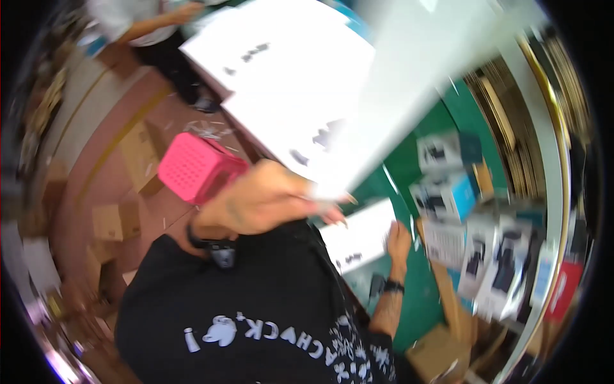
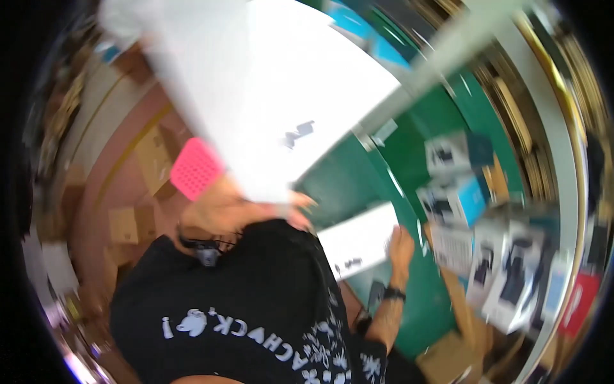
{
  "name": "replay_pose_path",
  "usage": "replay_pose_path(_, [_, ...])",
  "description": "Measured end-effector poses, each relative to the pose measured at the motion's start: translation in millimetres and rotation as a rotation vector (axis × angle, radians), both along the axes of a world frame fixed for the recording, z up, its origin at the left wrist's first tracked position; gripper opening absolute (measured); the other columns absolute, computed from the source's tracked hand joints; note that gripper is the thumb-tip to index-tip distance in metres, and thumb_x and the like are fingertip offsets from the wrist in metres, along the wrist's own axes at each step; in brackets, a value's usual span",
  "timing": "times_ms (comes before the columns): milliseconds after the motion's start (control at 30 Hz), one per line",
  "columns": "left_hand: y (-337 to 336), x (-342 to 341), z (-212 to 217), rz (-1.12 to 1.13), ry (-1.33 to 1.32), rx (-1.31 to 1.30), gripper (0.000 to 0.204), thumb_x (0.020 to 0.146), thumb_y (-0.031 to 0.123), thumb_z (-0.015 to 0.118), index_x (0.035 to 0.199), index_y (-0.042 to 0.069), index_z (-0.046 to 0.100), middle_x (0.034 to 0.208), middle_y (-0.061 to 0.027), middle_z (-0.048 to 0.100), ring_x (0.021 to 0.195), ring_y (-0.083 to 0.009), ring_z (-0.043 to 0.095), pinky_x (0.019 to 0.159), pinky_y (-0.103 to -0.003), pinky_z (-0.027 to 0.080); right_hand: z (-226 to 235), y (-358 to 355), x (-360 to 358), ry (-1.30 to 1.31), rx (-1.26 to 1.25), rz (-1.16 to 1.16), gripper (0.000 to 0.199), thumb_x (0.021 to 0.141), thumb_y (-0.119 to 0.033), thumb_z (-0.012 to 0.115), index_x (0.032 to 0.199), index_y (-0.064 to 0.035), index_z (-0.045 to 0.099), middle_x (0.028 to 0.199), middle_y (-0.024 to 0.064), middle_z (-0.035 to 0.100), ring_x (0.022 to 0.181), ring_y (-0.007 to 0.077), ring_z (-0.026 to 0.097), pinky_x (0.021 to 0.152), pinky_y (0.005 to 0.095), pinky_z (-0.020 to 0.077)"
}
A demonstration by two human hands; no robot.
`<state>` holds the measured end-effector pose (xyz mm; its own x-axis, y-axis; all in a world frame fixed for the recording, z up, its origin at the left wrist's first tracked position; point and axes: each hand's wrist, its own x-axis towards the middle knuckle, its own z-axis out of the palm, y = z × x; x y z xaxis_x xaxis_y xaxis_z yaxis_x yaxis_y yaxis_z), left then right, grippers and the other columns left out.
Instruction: The person peels labels from a roll and applies them to product boxes before plugging in and setting up a labeling machine to continue the task.
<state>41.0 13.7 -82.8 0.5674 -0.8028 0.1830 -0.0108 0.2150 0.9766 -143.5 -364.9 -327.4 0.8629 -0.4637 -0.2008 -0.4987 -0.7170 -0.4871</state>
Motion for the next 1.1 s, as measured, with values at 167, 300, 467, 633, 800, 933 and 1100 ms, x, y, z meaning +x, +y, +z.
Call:
replay_pose_path(167, [7,-9,4,0.008,-0.043,0.011,0.026,0.094,0.008,0.052,0.113,-0.004,0.064,0.098,-0.0137,0.071,0.092,-0.0196,0.068,0.084,-0.029,0.051,45,55,37,-0.157,-0.411,0.663,0.072,0.077,-0.045,0.068,0.131,-0.0006,0.050,0.140,0.0204,0.042,0.128,0.0435,0.037,0.106,0.0519,0.0297])
replay_pose_path(300, [12,-6,0,-0.007,0.033,-0.103,0.030,0.095,0.012,0.052,0.115,-0.009,0.060,0.097,-0.0161,0.070,0.089,-0.0195,0.068,0.080,-0.029,0.052,28,29,24,-0.170,-0.438,0.390,0.064,0.078,-0.047,0.068,0.114,0.0041,0.055,0.115,0.0235,0.053,0.109,0.0419,0.048,0.093,0.0516,0.0376])
replay_pose_path(467, [19,-10,10,-0.017,0.294,-0.136,0.036,0.099,0.010,0.044,0.129,-0.010,0.048,0.101,-0.0191,0.067,0.092,-0.0238,0.067,0.082,-0.031,0.053,33,23,4,0.282,-0.304,-0.111,0.072,0.088,-0.058,0.051,0.099,0.0127,0.061,0.097,0.0338,0.062,0.095,0.0498,0.058,0.086,0.0506,0.0452])
replay_pose_path(633, [21,-14,9,-0.003,0.273,-0.190,0.039,0.100,0.014,0.043,0.129,-0.011,0.046,0.100,-0.0195,0.067,0.089,-0.0245,0.068,0.080,-0.031,0.054,42,88,-15,0.317,0.587,-0.366,0.081,0.097,-0.060,0.027,0.107,0.0115,0.063,0.092,0.0211,0.068,0.080,0.0325,0.069,0.069,0.0416,0.0551])
replay_pose_path(800, [21,-21,25,0.006,0.274,-0.242,0.039,0.100,0.015,0.041,0.126,-0.014,0.048,0.098,-0.0219,0.067,0.088,-0.0263,0.068,0.079,-0.033,0.055,42,106,-8,0.512,-0.112,-0.227,0.060,0.097,-0.047,0.043,0.104,0.0087,0.063,0.080,0.0196,0.067,0.074,0.0258,0.067,0.068,0.0341,0.0537])
replay_pose_path(933, [20,-29,30,0.077,0.127,-0.198,0.034,0.098,0.010,0.045,0.120,-0.015,0.053,0.096,-0.0211,0.069,0.090,-0.0256,0.069,0.082,-0.032,0.054,160,152,22,-0.469,-0.212,-0.050,0.020,0.086,-0.011,0.064,0.098,0.0054,0.063,0.079,0.0176,0.063,0.073,0.0261,0.062,0.066,0.0331,0.0497])
replay_pose_path(1100, [24,-41,50,0.198,-0.022,-0.125,0.025,0.092,0.001,0.053,0.113,-0.012,0.059,0.087,-0.0171,0.071,0.085,-0.0218,0.070,0.079,-0.028,0.053,307,224,55,-1.153,-0.304,0.643,0.025,0.076,0.000,0.073,0.099,0.0039,0.065,0.090,0.0162,0.063,0.078,0.0269,0.060,0.066,0.0352,0.0484])
